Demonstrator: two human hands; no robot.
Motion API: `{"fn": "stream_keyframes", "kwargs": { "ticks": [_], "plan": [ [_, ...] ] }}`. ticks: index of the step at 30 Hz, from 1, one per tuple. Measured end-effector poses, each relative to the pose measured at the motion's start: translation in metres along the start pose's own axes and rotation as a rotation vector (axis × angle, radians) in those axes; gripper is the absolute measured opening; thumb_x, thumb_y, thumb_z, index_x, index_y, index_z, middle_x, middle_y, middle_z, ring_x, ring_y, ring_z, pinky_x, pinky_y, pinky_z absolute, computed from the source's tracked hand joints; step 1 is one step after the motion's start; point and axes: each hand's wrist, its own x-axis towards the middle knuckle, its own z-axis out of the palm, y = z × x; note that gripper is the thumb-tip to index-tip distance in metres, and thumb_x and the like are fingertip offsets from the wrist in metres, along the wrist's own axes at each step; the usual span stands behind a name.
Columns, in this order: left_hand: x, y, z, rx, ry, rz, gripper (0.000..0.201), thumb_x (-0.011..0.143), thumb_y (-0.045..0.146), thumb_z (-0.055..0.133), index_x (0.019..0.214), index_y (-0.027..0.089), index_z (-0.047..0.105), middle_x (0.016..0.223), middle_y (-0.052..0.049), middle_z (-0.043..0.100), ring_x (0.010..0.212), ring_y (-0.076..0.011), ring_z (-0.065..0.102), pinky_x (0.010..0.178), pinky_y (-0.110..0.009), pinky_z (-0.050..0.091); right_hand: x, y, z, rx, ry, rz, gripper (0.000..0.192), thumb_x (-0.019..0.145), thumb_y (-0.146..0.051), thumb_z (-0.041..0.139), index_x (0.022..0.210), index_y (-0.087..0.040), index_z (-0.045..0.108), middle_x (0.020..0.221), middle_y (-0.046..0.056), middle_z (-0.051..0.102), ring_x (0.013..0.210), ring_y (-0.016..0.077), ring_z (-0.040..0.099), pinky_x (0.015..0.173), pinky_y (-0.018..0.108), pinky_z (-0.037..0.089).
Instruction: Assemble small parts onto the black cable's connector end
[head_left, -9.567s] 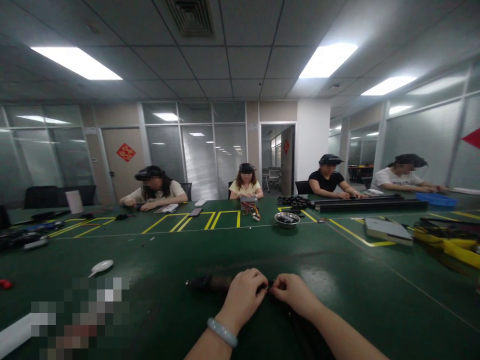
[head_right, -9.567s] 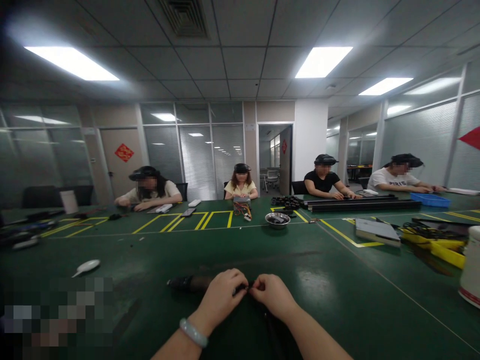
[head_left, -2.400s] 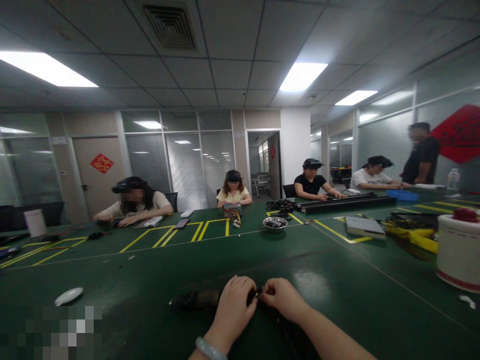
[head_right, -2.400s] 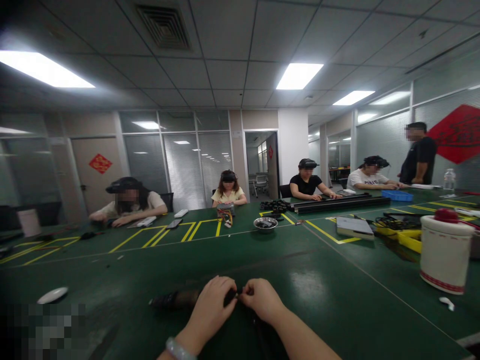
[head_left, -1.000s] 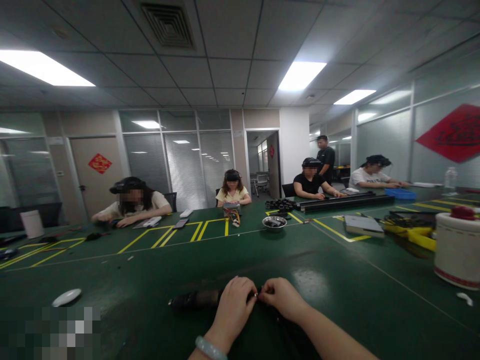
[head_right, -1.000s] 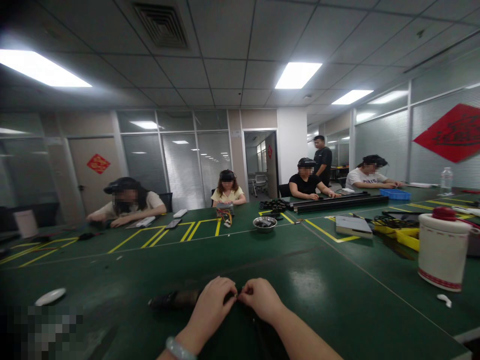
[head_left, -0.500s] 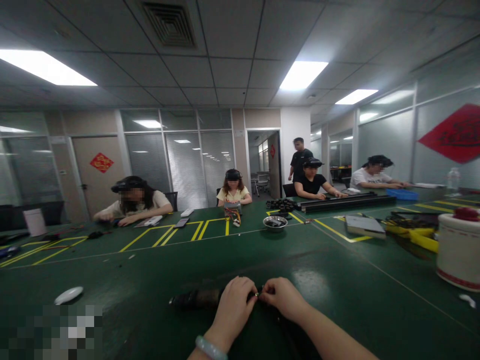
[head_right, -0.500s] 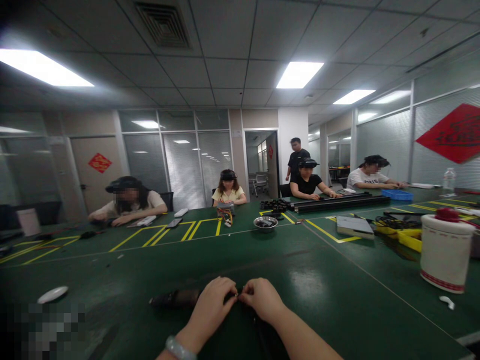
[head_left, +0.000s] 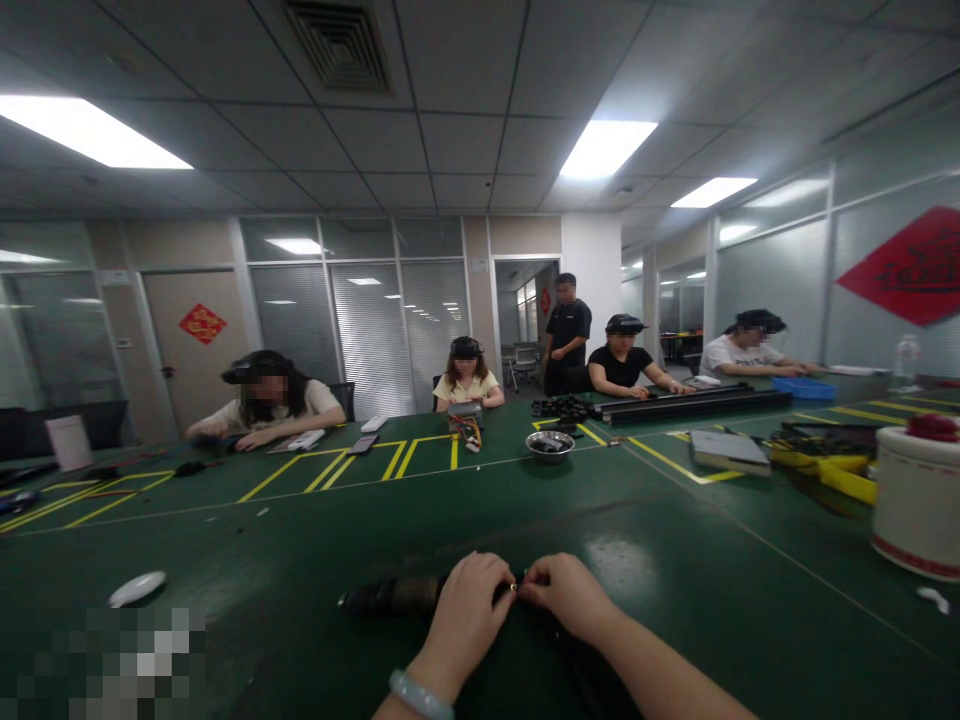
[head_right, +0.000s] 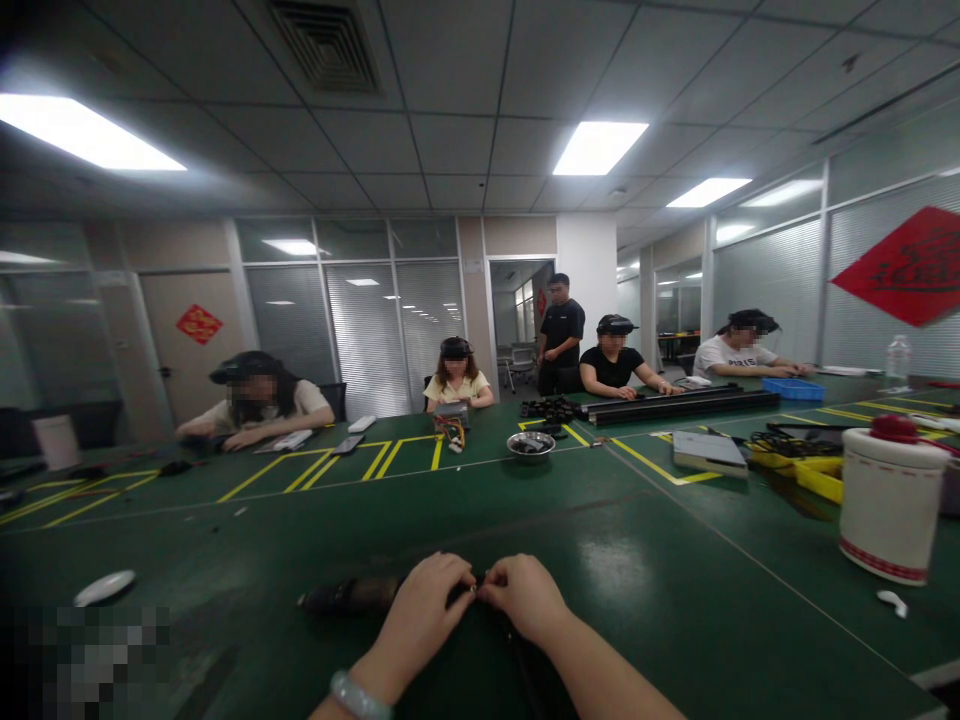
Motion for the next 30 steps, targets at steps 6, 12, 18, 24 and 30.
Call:
{"fn": "stream_keyframes", "kwargs": {
  "ticks": [6, 12, 18, 24, 30],
  "plan": [
    [-0.0002, 0.0009, -0.0002, -0.004, 0.014, -0.015, 0.009, 0.085, 0.022, 0.055, 0.092, 0.024, 0.061, 0.096, 0.001, 0.063, 0.094, -0.0181, 0.057, 0.104, -0.039, 0.033, 0.0014, 0.003, 0.0009, 0.004, -0.003, -0.009, 0.016, 0.079, -0.032, 0.064, 0.078, -0.021, 0.076, 0.069, 0.001, 0.072, 0.062, 0.0143, 0.062, 0.053, 0.02, 0.037],
    [-0.0003, 0.0033, -0.0034, -0.01, 0.014, 0.001, 0.01, 0.085, 0.019, 0.053, 0.089, 0.025, 0.06, 0.093, 0.002, 0.063, 0.091, -0.0164, 0.057, 0.105, -0.037, 0.032, 0.0016, 0.0016, 0.0005, -0.012, 0.005, -0.015, 0.015, 0.079, -0.03, 0.064, 0.079, -0.021, 0.076, 0.07, 0.001, 0.072, 0.062, 0.0141, 0.062, 0.053, 0.02, 0.036],
    [-0.0005, 0.0048, -0.0047, 0.009, 0.034, 0.014, 0.013, 0.082, 0.018, 0.054, 0.092, 0.024, 0.06, 0.095, 0.001, 0.063, 0.093, -0.0168, 0.056, 0.105, -0.037, 0.031, 0.0005, -0.0021, -0.0015, -0.047, 0.007, -0.011, 0.015, 0.078, -0.03, 0.064, 0.077, -0.021, 0.076, 0.07, 0.001, 0.073, 0.063, 0.0145, 0.063, 0.056, 0.02, 0.038],
    [-0.0006, 0.0045, -0.0065, 0.022, 0.014, 0.004, 0.01, 0.081, 0.017, 0.055, 0.088, 0.024, 0.06, 0.096, 0.002, 0.063, 0.095, -0.0169, 0.056, 0.107, -0.038, 0.03, -0.0004, -0.0012, -0.0014, -0.02, 0.005, -0.004, 0.016, 0.079, -0.03, 0.064, 0.078, -0.021, 0.076, 0.07, 0.001, 0.073, 0.063, 0.0145, 0.063, 0.056, 0.02, 0.039],
    [-0.0009, 0.0047, -0.0068, 0.003, 0.002, -0.004, 0.011, 0.083, 0.019, 0.054, 0.09, 0.024, 0.061, 0.1, 0.001, 0.062, 0.098, -0.0183, 0.056, 0.107, -0.041, 0.03, -0.0012, -0.0014, -0.0018, -0.011, 0.012, -0.005, 0.016, 0.078, -0.033, 0.064, 0.078, -0.022, 0.076, 0.07, 0.001, 0.072, 0.063, 0.0148, 0.063, 0.056, 0.021, 0.039]
  ]
}}
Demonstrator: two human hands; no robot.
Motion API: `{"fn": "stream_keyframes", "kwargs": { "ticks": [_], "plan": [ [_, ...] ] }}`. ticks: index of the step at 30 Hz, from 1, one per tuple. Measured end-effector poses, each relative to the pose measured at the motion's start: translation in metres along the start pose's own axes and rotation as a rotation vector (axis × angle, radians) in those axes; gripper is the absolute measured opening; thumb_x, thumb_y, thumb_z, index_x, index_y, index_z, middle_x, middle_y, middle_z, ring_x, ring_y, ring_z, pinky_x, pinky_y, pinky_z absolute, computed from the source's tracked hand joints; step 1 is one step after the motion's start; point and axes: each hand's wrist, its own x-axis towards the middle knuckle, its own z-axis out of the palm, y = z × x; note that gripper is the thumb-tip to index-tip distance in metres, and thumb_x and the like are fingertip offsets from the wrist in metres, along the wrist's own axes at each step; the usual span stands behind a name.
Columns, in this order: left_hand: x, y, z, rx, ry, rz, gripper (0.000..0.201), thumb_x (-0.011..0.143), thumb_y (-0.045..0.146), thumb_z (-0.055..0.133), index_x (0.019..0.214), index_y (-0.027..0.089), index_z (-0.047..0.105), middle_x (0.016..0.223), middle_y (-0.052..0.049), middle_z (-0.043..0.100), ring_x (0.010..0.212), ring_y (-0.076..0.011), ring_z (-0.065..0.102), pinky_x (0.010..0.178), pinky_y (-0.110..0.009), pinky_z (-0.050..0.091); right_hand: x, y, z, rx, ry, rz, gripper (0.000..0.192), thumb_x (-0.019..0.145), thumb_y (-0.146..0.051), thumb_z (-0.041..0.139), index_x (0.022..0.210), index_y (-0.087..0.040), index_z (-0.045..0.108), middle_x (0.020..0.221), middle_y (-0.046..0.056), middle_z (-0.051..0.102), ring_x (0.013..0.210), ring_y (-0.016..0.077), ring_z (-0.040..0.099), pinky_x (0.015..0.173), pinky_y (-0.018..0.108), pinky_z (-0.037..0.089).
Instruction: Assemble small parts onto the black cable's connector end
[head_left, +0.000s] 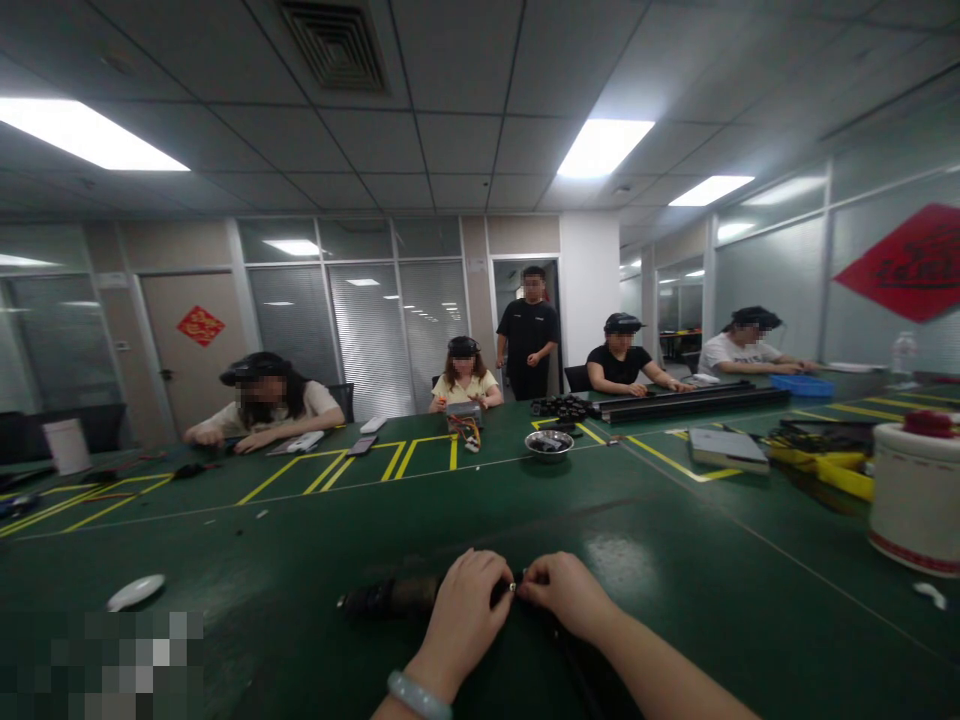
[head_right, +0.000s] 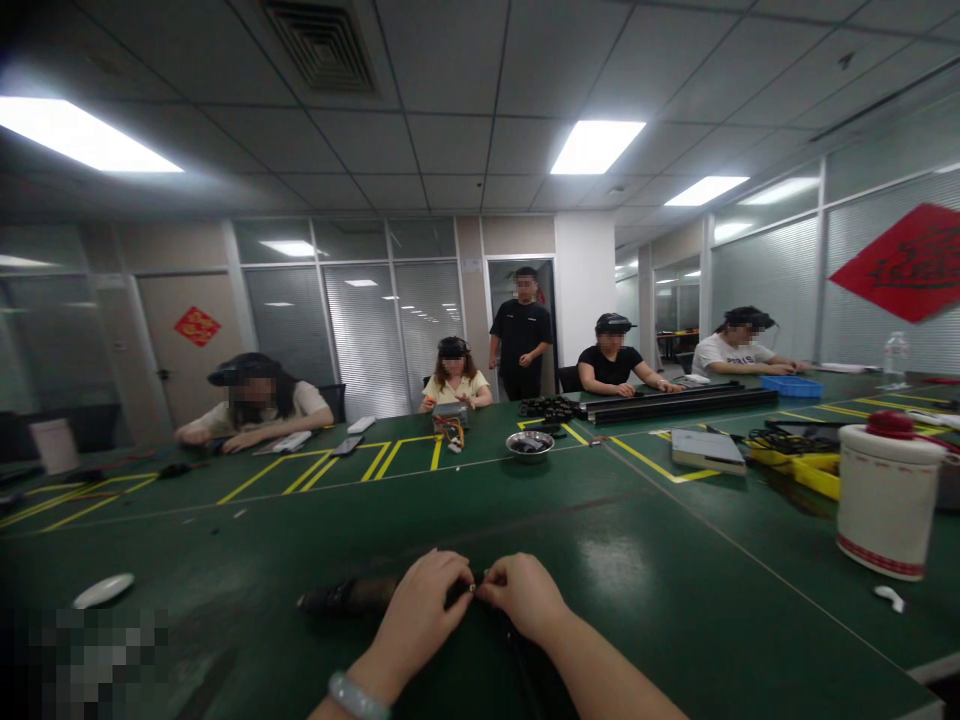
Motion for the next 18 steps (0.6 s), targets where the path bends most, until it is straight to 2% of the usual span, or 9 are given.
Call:
{"fn": "stream_keyframes", "kwargs": {
  "ticks": [18],
  "plan": [
    [0.0022, 0.0012, 0.0015, 0.049, -0.015, -0.016, 0.012, 0.082, 0.018, 0.052, 0.089, 0.024, 0.06, 0.097, -0.001, 0.064, 0.095, -0.0195, 0.056, 0.106, -0.041, 0.031, -0.0009, -0.0058, 0.0007, -0.035, 0.01, -0.012, 0.015, 0.079, -0.03, 0.064, 0.079, -0.021, 0.076, 0.07, 0.001, 0.073, 0.062, 0.0142, 0.062, 0.056, 0.021, 0.037]
  ]
}}
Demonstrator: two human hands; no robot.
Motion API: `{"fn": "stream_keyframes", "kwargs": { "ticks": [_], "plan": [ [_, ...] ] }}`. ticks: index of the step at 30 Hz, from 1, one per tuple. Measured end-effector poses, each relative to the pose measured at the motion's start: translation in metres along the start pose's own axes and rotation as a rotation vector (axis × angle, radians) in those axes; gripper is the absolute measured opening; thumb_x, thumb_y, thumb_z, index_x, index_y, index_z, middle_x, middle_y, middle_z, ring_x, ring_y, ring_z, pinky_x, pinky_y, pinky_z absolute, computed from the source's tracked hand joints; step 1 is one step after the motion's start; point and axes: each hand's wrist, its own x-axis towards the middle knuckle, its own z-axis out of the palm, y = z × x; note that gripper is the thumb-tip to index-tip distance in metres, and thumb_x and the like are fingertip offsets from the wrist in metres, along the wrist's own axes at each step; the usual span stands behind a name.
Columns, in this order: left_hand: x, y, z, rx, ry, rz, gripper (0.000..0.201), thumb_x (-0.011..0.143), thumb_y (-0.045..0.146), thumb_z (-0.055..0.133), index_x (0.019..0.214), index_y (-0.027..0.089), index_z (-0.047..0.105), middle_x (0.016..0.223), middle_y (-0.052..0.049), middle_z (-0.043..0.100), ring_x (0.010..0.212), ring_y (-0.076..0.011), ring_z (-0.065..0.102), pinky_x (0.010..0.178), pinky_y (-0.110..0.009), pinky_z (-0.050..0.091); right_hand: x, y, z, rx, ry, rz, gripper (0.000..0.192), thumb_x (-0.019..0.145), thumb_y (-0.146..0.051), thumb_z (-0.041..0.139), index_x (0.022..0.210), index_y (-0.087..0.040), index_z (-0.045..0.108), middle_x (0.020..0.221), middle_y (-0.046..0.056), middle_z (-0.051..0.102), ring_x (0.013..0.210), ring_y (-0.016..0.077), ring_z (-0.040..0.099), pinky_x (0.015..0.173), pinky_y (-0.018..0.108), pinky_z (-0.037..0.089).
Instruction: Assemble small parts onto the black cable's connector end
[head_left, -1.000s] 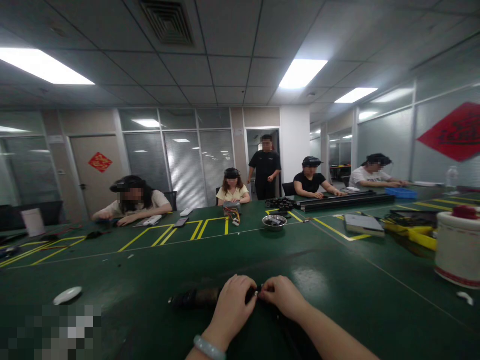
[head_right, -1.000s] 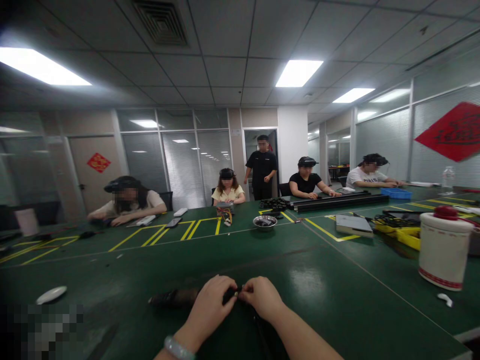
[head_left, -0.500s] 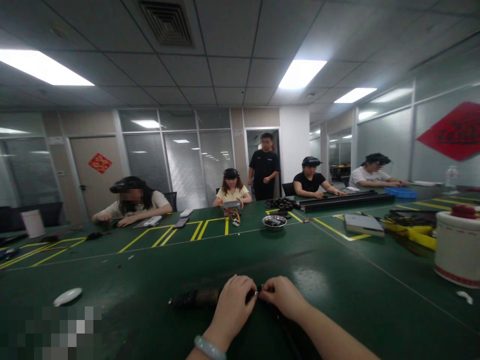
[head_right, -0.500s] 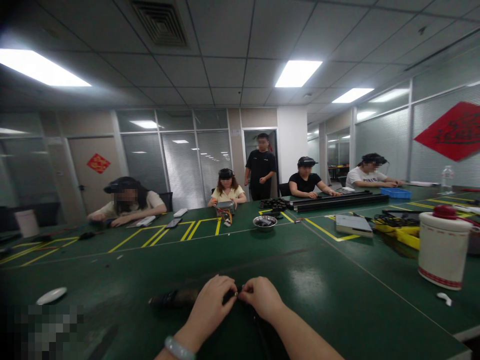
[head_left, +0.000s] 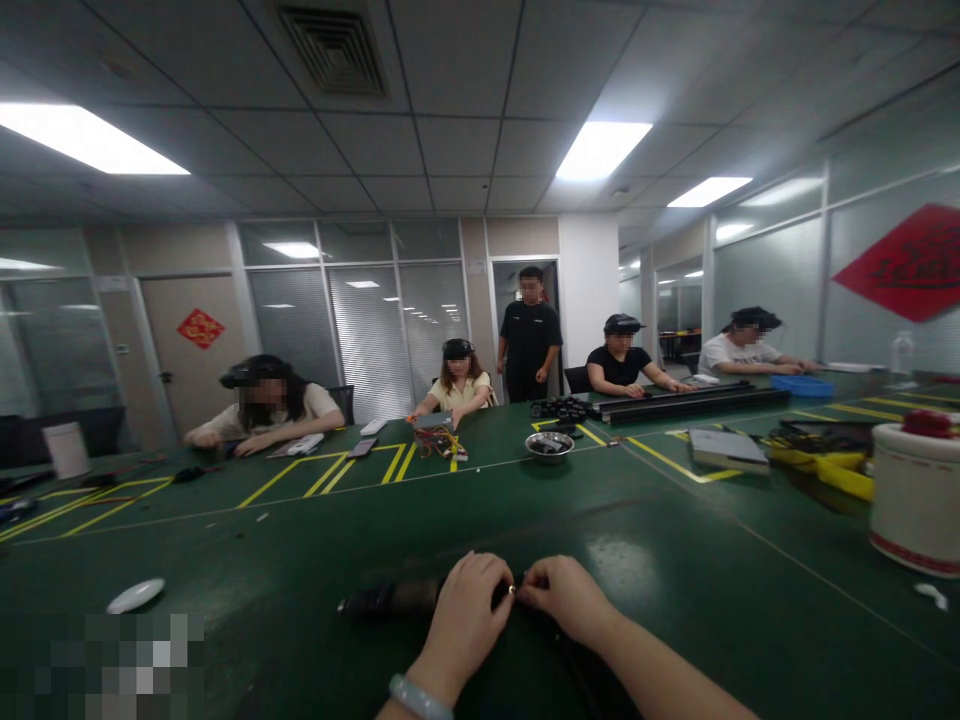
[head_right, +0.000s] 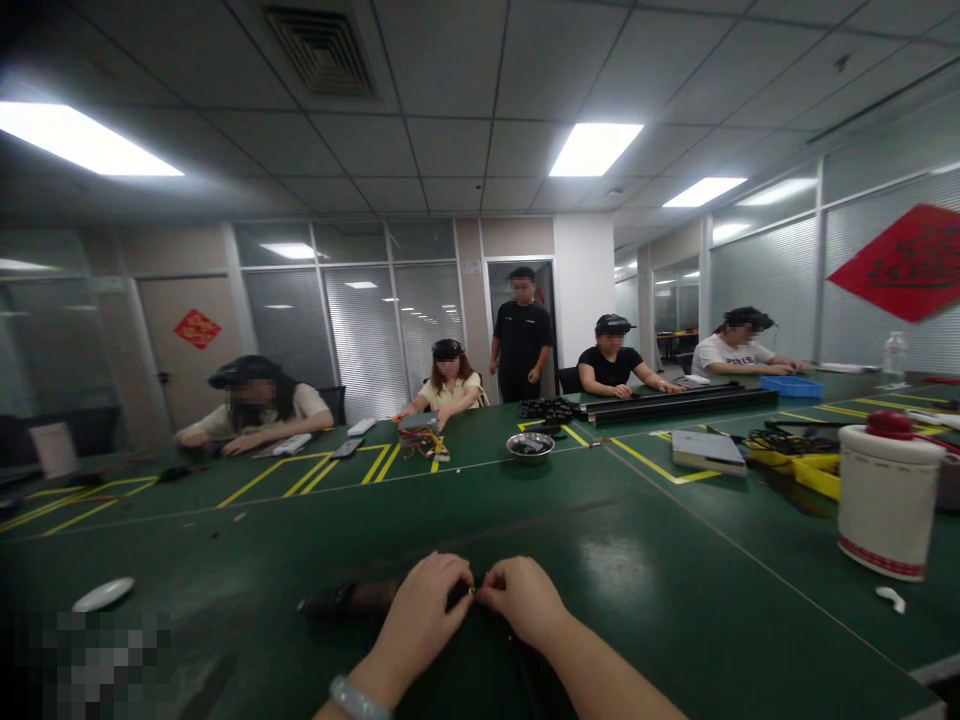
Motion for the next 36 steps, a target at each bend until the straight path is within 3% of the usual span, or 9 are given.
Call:
{"fn": "stream_keyframes", "kwargs": {
  "ticks": [23, 30, 36],
  "plan": [
    [0.0, -0.003, 0.004, -0.045, -0.002, 0.048, 0.013, 0.083, 0.016, 0.056, 0.09, 0.026, 0.061, 0.097, 0.004, 0.063, 0.094, -0.016, 0.056, 0.106, -0.037, 0.028, 0.003, 0.008, 0.007, 0.041, 0.002, -0.002, 0.016, 0.077, -0.03, 0.064, 0.079, -0.021, 0.077, 0.069, 0.001, 0.072, 0.063, 0.0143, 0.062, 0.054, 0.02, 0.037],
    [0.001, -0.002, 0.006, -0.024, -0.029, 0.055, 0.013, 0.085, 0.016, 0.053, 0.089, 0.025, 0.063, 0.093, 0.002, 0.063, 0.091, -0.0167, 0.054, 0.084, -0.031, 0.037, 0.005, 0.011, 0.006, 0.069, -0.019, 0.004, 0.017, 0.077, -0.031, 0.064, 0.079, -0.019, 0.077, 0.069, 0.002, 0.071, 0.061, 0.0137, 0.061, 0.052, 0.02, 0.035],
    [0.002, -0.002, 0.007, -0.018, -0.026, 0.034, 0.014, 0.085, 0.016, 0.052, 0.09, 0.024, 0.062, 0.093, 0.002, 0.063, 0.089, -0.0167, 0.053, 0.081, -0.029, 0.036, 0.005, 0.012, 0.005, 0.113, -0.044, 0.01, 0.018, 0.073, -0.034, 0.069, 0.08, -0.019, 0.077, 0.075, 0.002, 0.073, 0.068, 0.0164, 0.063, 0.057, 0.021, 0.039]
  ]
}}
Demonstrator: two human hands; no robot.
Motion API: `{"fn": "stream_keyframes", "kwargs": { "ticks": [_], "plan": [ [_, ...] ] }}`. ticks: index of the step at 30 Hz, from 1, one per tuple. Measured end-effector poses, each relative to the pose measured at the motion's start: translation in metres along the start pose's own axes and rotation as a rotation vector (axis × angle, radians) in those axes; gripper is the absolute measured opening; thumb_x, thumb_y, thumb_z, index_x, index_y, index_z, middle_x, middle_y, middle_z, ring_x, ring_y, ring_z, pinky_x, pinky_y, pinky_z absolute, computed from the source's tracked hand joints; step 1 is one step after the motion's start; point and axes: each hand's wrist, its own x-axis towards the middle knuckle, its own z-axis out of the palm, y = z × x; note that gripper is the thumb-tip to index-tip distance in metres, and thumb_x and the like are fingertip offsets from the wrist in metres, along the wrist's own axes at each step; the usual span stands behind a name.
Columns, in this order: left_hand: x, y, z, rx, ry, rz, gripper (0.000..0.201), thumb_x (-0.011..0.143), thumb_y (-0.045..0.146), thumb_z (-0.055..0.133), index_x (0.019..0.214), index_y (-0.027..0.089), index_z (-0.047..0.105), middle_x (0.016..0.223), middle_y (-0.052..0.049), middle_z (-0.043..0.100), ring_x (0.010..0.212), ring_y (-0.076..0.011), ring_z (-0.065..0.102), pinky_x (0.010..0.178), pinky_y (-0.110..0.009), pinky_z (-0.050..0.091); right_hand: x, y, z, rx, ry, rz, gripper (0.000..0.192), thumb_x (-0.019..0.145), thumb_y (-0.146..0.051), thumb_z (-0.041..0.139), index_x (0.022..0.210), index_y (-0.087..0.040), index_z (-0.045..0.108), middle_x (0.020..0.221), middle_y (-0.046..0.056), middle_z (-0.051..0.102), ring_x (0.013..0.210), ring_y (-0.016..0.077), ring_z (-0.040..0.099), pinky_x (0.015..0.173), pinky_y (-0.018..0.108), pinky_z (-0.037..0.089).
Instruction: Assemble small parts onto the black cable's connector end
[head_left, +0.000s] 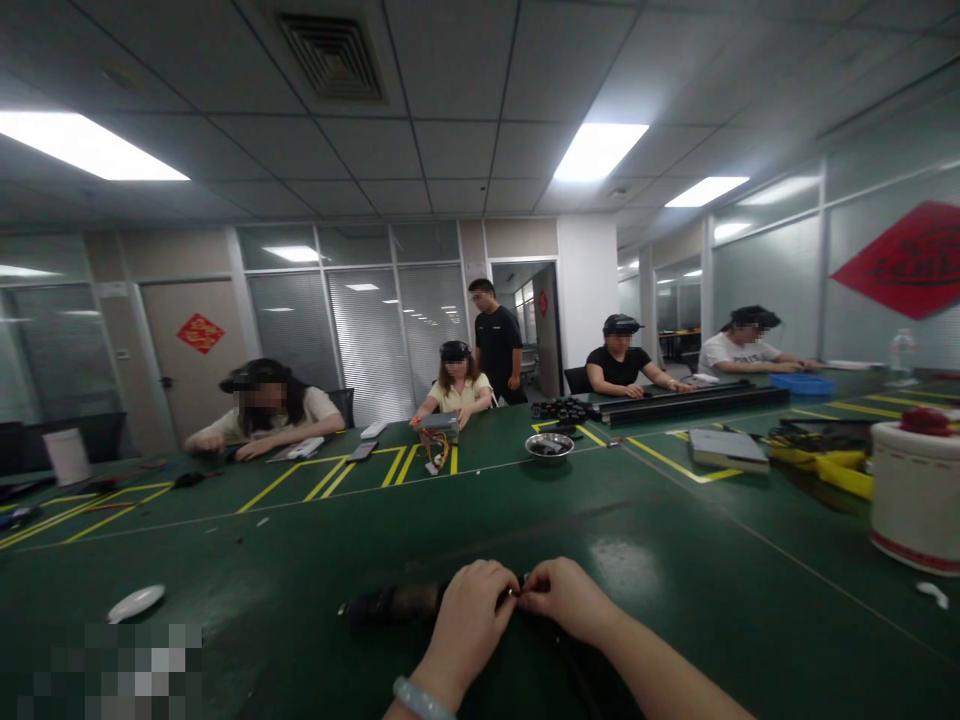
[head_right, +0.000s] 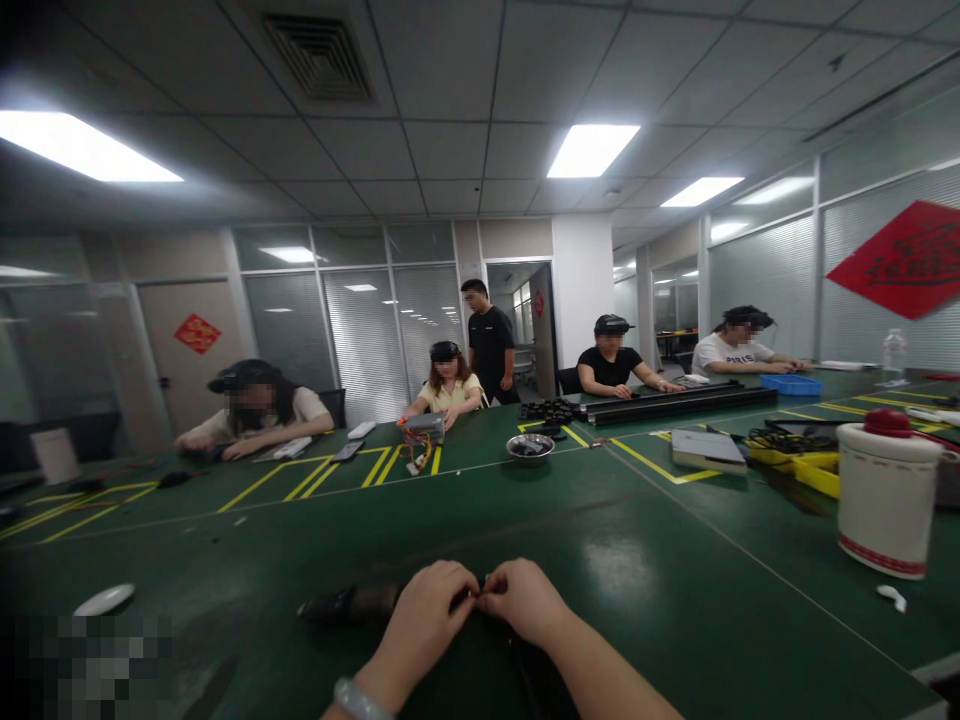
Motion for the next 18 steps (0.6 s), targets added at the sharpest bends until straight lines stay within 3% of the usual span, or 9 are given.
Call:
{"fn": "stream_keyframes", "kwargs": {
  "ticks": [18],
  "plan": [
    [0.0006, 0.0013, -0.0023, -0.007, -0.015, -0.023, 0.011, 0.086, 0.019, 0.053, 0.091, 0.024, 0.062, 0.095, 0.002, 0.062, 0.09, -0.0168, 0.053, 0.08, -0.029, 0.037, 0.0012, 0.0006, 0.0016, -0.004, 0.018, 0.024, 0.017, 0.076, -0.028, 0.062, 0.076, -0.017, 0.075, 0.069, 0.003, 0.071, 0.062, 0.0143, 0.061, 0.053, 0.02, 0.036]
  ]
}}
